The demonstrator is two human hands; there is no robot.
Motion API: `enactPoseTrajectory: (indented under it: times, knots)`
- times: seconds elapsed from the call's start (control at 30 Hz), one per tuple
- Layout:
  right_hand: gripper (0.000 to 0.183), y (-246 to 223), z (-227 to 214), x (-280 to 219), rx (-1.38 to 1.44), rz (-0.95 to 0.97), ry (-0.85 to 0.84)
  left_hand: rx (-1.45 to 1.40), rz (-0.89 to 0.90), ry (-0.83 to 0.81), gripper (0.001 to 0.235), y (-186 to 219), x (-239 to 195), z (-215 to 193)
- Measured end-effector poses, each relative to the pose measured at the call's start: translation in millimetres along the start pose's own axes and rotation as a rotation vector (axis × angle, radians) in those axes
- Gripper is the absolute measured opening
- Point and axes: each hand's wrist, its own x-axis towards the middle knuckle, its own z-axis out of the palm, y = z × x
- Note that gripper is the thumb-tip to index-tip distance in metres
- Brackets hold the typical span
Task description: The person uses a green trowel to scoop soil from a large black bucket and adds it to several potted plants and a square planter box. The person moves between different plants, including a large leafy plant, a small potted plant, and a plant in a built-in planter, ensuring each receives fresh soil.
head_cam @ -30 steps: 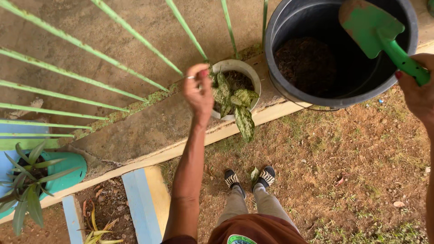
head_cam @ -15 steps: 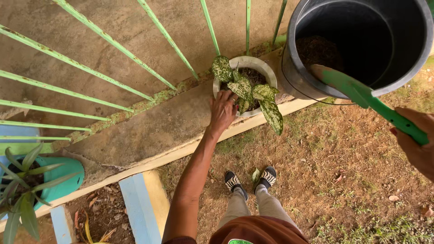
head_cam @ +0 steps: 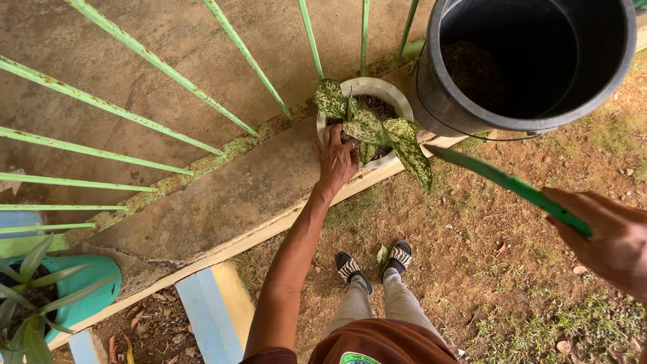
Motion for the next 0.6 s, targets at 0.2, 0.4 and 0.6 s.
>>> enactPoseTrajectory:
  times: [0.2,0.4,0.6]
  knots:
    - [0.022,-63,5,29,-0.209,-0.179,-0.05,-0.036,-0.122,-0.097,0.033,7,-2,5]
    - [0.043,-69,45,58,-0.329,-0.381,-0.004,-0.088,-0.002,0.061,0.031,0,-6,18]
    - [0.048,-62,76,89,-0.457,-0.434,0.011,-0.008,-0.107,-0.125,0.014,-2,-3,34]
